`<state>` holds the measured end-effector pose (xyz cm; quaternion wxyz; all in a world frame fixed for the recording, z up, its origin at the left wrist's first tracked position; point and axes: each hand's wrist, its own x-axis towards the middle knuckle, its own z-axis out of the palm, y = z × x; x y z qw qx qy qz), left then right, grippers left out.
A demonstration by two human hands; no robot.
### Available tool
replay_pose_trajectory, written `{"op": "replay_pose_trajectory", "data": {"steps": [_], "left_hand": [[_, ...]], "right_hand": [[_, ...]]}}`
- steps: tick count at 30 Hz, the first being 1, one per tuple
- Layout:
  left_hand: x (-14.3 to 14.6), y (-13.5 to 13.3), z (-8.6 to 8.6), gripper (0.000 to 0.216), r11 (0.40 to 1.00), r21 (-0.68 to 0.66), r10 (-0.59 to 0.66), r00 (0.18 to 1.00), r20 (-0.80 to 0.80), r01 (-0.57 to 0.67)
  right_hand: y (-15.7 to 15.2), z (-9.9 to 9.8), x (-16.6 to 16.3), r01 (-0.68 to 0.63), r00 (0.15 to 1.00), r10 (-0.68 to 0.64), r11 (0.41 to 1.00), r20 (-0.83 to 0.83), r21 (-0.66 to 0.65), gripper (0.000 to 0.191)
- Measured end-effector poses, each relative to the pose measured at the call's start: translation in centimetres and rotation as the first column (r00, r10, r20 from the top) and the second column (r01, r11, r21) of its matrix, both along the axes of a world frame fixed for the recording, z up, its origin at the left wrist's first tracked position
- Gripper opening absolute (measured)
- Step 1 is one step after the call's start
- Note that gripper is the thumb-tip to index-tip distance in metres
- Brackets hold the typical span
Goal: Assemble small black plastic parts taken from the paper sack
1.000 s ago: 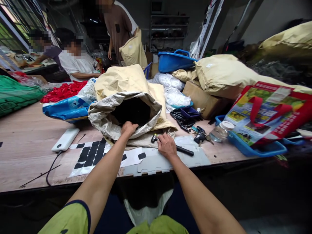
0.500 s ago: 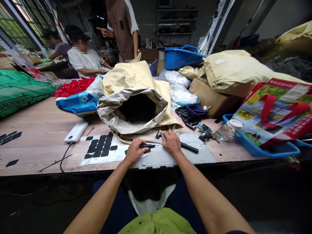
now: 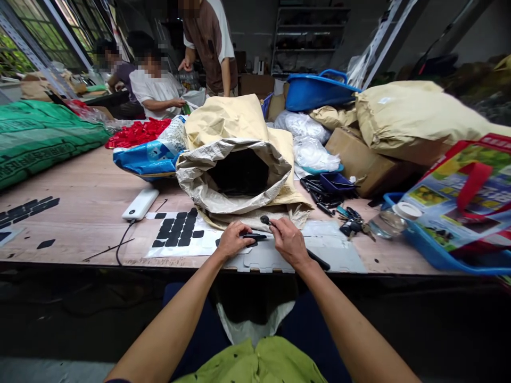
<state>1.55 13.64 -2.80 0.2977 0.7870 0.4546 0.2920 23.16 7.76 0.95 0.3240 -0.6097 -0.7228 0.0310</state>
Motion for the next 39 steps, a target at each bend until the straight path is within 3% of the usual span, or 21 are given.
{"op": "replay_pose_trajectory", "data": {"steps": [5,10,14,18,22,30,35,39], "left_hand": [[0.1,0.0,0.0,0.019,0.999,-0.014,0.029,1.000,0.002,-0.029],[0.1,0.2,-0.3,0.020,1.000,0.006,0.024,0.999,-0.039,-0.024],[0.1,0.2,-0.4,0.020,1.000,0.006,0.023,0.999,-0.024,-0.023],[0.2,0.1,-0.4,0.021,0.999,-0.012,0.037,0.999,0.016,-0.037],[0.3,0.0,-0.2,0.022,0.999,-0.017,0.048,0.999,0.013,-0.048],[0.2,-0.1,0.2,0.020,0.999,-0.011,0.037,0.999,-0.007,-0.037],[0.1,-0.1,0.3,0.020,1.000,-0.012,0.024,1.000,-0.012,-0.024],[0.1,-0.1,0.3,0.021,1.000,-0.012,0.024,1.000,-0.012,-0.024]], "right_hand": [[-1.1,0.5,-2.6,-0.099,0.990,0.097,0.995,-0.098,-0.020,0.027],[-1.3,0.6,-4.1,-0.073,0.996,0.074,0.997,0.041,-0.020,0.027],[-1.4,1.0,-4.2,-0.050,0.990,0.059,0.996,0.132,-0.076,0.024],[-1.6,1.6,-3.7,0.014,0.995,-0.012,1.000,0.098,-0.027,0.027],[-1.9,1.3,-3.2,0.014,0.995,-0.005,0.996,0.101,-0.085,0.026],[1.4,0.9,0.8,0.096,0.992,-0.091,0.994,0.087,-0.054,0.027],[3.5,-1.0,4.5,0.048,0.974,-0.024,0.994,0.227,-0.101,0.023],[3.5,-2.6,5.1,0.044,0.975,-0.029,0.997,0.220,-0.063,0.021]]}}
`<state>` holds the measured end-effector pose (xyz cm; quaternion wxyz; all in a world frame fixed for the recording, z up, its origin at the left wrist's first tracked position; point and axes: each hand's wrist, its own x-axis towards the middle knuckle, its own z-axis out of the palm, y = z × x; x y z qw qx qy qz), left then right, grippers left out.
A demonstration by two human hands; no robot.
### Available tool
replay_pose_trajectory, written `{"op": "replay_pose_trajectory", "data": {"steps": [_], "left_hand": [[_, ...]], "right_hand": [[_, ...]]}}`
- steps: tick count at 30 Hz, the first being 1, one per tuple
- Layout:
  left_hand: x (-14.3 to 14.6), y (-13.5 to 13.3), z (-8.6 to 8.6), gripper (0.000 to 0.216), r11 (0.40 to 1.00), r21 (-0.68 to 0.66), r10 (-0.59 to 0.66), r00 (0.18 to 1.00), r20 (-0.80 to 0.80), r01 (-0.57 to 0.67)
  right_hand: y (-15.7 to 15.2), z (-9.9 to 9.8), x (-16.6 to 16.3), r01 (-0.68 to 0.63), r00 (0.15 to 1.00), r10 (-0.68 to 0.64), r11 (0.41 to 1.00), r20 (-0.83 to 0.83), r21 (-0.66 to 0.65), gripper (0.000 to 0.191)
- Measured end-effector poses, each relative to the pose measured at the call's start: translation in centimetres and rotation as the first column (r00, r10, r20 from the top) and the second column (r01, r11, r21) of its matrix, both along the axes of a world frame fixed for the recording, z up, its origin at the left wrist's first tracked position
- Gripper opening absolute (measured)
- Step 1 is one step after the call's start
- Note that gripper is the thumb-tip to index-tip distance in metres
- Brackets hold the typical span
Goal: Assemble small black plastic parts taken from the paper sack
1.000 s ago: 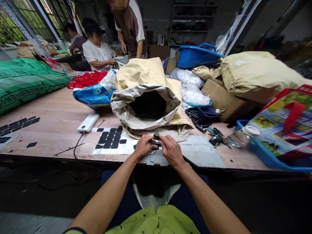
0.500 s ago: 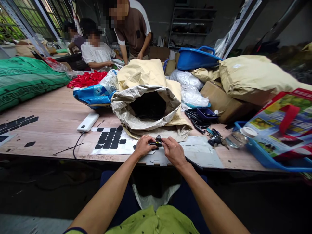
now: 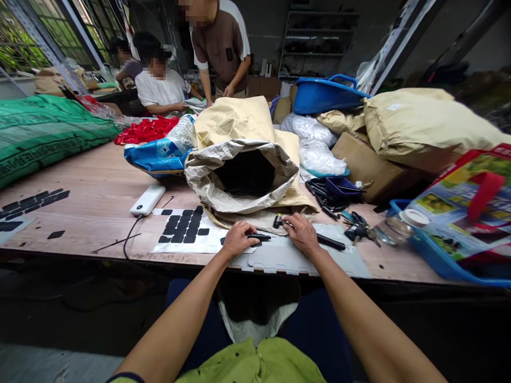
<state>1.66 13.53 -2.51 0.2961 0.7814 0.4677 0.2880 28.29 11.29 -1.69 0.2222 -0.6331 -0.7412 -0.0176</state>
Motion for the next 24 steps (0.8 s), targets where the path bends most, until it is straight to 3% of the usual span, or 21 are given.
{"op": "replay_pose_trajectory", "data": {"steps": [10,14,17,20,22,24], "left_hand": [[0.1,0.0,-0.1,0.018,0.999,0.034,-0.005,0.999,-0.041,0.007],[0.1,-0.5,0.9,0.017,0.999,0.037,-0.028,0.999,-0.033,0.029],[0.1,-3.1,2.7,0.015,0.997,0.034,-0.078,0.996,0.048,0.076],[0.2,-7.9,3.4,0.018,0.958,-0.071,-0.266,0.954,0.141,0.277],[0.3,-11.1,2.2,0.021,0.888,-0.182,-0.402,0.905,0.144,0.423],[0.6,-13.3,-0.4,0.024,0.840,-0.320,-0.435,0.896,0.089,0.439]], "right_hand": [[-0.3,-0.6,-0.8,0.090,0.996,-0.090,0.995,0.005,0.041,0.020],[-0.3,-0.5,-0.9,0.108,0.993,-0.108,0.994,0.052,0.018,0.020],[-0.3,-0.4,-1.0,0.116,0.991,-0.116,0.993,0.067,0.007,0.019],[-0.4,-0.4,-1.1,0.118,0.991,-0.118,0.993,0.067,0.008,0.019],[-0.4,-0.4,-1.1,0.118,0.991,-0.118,0.993,0.069,0.011,0.019],[-0.4,-0.4,-1.1,0.117,0.991,-0.117,0.993,0.070,0.015,0.019]]}}
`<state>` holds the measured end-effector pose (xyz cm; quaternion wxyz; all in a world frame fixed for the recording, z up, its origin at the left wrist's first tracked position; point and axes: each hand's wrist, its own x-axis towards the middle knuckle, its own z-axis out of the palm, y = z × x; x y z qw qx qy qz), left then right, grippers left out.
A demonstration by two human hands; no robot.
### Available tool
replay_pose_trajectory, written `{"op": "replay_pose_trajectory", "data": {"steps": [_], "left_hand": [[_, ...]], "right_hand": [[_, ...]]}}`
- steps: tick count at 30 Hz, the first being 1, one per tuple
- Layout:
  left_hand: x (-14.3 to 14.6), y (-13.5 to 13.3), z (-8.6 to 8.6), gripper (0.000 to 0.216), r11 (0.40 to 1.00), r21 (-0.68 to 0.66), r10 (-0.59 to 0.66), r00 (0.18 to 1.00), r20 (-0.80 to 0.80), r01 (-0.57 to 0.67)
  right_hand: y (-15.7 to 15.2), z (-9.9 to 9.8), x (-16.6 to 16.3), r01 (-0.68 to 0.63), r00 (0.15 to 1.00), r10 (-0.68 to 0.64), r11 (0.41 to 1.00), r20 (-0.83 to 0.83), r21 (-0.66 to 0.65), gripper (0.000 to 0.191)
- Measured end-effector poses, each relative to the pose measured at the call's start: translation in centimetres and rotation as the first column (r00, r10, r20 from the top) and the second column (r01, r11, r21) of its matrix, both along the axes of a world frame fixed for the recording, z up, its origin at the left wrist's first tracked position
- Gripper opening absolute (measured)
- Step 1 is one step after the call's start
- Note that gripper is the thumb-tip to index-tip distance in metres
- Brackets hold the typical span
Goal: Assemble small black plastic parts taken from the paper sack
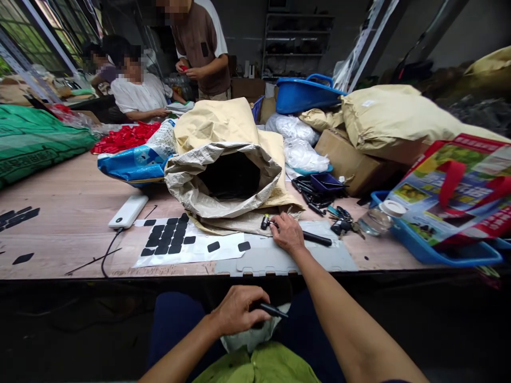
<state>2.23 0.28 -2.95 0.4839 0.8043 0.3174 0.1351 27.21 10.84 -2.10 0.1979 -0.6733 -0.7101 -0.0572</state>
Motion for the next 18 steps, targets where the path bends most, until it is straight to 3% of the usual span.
{"op": "replay_pose_trajectory", "data": {"steps": [5,7,9,12,14,16,18], "left_hand": [[0.7,-0.3,-8.5,0.037,0.937,-0.196,0.213,0.919,-0.333,-0.289],[0.9,0.5,-10.5,0.039,0.911,-0.225,0.238,0.887,-0.396,-0.345],[1.1,1.1,-11.5,0.039,0.899,-0.259,0.209,0.868,-0.451,-0.352],[1.3,1.3,-11.3,0.045,0.903,-0.278,0.138,0.832,-0.537,-0.329],[1.4,1.2,-9.9,0.047,0.939,-0.250,0.080,0.858,-0.508,-0.236],[1.3,1.3,-7.3,0.045,0.975,-0.214,-0.032,0.919,-0.393,-0.058],[1.2,2.0,-3.4,0.041,0.967,-0.215,-0.187,0.952,-0.242,0.135]], "right_hand": [[0.0,0.0,0.0,0.001,1.000,-0.001,1.000,-0.002,0.002,0.018],[0.0,0.0,0.0,0.001,1.000,-0.001,1.000,-0.004,-0.001,0.018],[0.0,0.0,0.0,0.001,1.000,-0.001,1.000,-0.008,0.000,0.017],[0.0,0.1,0.0,0.000,1.000,0.000,1.000,-0.013,0.004,0.016],[-0.1,0.1,0.0,-0.001,1.000,0.001,1.000,-0.015,0.007,0.016],[-0.1,0.1,0.0,0.001,1.000,-0.001,1.000,-0.016,0.008,0.016],[-0.1,0.1,-0.1,0.003,1.000,-0.003,1.000,-0.013,0.007,0.017]]}}
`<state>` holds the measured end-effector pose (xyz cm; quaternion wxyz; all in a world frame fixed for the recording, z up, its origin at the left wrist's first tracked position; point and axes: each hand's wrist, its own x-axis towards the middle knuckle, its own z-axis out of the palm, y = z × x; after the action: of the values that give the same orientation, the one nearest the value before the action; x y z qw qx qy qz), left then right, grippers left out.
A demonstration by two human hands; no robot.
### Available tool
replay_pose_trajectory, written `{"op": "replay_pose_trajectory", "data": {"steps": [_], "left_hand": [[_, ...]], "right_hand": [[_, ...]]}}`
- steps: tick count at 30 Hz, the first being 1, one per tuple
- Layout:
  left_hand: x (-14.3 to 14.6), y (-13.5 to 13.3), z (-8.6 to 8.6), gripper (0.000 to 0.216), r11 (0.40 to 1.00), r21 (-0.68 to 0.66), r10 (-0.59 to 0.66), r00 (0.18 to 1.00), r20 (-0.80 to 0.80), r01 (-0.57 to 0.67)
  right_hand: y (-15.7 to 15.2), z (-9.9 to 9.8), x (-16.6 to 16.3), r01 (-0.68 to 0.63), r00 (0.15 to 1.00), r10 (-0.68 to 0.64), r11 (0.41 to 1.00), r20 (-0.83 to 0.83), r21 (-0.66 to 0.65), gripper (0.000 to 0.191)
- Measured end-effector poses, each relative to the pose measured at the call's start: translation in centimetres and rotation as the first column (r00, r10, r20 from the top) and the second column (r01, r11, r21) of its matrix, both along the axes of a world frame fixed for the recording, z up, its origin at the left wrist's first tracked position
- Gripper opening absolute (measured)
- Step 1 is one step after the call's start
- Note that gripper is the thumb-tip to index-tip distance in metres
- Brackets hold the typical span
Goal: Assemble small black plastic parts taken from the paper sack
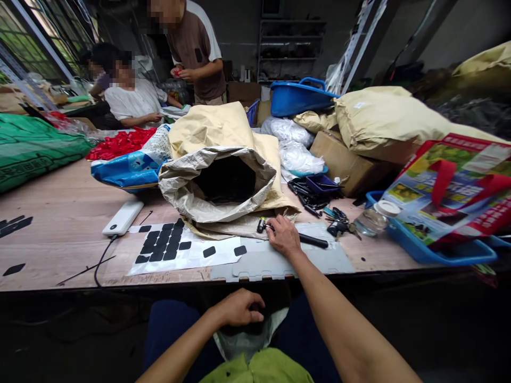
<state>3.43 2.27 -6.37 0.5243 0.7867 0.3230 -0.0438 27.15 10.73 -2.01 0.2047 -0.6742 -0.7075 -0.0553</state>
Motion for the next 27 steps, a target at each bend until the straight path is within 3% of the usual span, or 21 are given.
{"op": "replay_pose_trajectory", "data": {"steps": [2,4,6,7,8,9,10,11,12,13,15,20,22,24,26,27], "left_hand": [[-0.3,1.7,4.4,0.041,0.993,-0.062,-0.095,0.985,0.146,0.105],[-0.7,4.6,8.5,0.042,0.989,-0.118,-0.055,0.966,0.254,0.087],[-1.3,8.7,11.3,0.042,0.992,-0.085,0.111,0.945,0.307,-0.089],[-1.6,10.9,12.1,0.041,0.972,-0.002,0.224,0.918,0.326,-0.237],[-2.0,13.3,12.6,0.039,0.907,0.122,0.344,0.876,0.338,-0.403],[-2.3,15.6,12.7,0.035,0.786,0.268,0.461,0.817,0.348,-0.557],[-2.6,17.8,12.6,0.032,0.628,0.406,0.563,0.748,0.352,-0.663],[-2.9,19.7,12.3,0.031,0.480,0.521,0.641,0.688,0.341,-0.706],[-3.2,21.4,12.0,0.031,0.370,0.607,0.702,0.639,0.313,-0.704],[-3.3,22.7,11.5,0.032,0.311,0.666,0.749,0.607,0.267,-0.678],[-3.5,24.3,10.8,0.038,0.307,0.730,0.804,0.576,0.144,-0.611],[-3.2,24.9,10.0,0.037,0.386,0.776,0.831,0.553,-0.058,-0.499],[-3.3,24.5,10.2,0.033,0.377,0.775,0.821,0.571,-0.025,-0.507],[-3.4,23.4,10.6,0.028,0.320,0.780,0.795,0.600,0.088,-0.538],[-3.5,21.4,11.1,0.023,0.260,0.774,0.720,0.650,0.243,-0.577],[-3.4,20.1,11.3,0.021,0.266,0.759,0.658,0.688,0.308,-0.594]], "right_hand": [[0.0,0.0,0.0,0.003,1.000,-0.003,1.000,0.005,-0.001,0.017],[0.0,-0.1,0.0,0.002,1.000,-0.002,1.000,0.010,0.000,0.017],[0.0,-0.1,0.0,0.000,1.000,0.000,1.000,0.011,0.002,0.017],[0.1,-0.1,0.0,-0.002,1.000,0.002,1.000,0.010,0.002,0.017],[0.1,-0.1,0.0,-0.004,1.000,0.004,1.000,0.006,0.001,0.017],[0.1,-0.1,0.1,-0.005,1.000,0.005,1.000,0.002,0.001,0.016],[0.1,-0.1,0.1,-0.006,1.000,0.006,1.000,-0.001,0.000,0.016],[0.1,-0.1,0.1,-0.006,1.000,0.006,1.000,-0.004,0.001,0.016],[0.1,-0.1,0.1,-0.005,1.000,0.005,1.000,-0.006,0.001,0.016],[0.1,-0.1,0.1,-0.003,1.000,0.003,1.000,-0.007,0.002,0.016],[0.1,-0.1,0.1,-0.002,1.000,0.002,1.000,-0.004,0.001,0.016],[0.0,0.0,0.1,0.003,1.000,-0.003,1.000,-0.005,-0.003,0.015],[0.0,0.1,0.0,0.005,1.000,-0.005,1.000,-0.005,-0.007,0.015],[0.0,0.1,0.0,0.004,1.000,-0.004,1.000,-0.004,-0.010,0.015],[0.1,0.1,0.0,0.001,1.000,-0.001,1.000,-0.004,-0.009,0.015],[0.1,0.1,0.0,0.000,1.000,0.000,1.000,-0.004,-0.008,0.015]]}}
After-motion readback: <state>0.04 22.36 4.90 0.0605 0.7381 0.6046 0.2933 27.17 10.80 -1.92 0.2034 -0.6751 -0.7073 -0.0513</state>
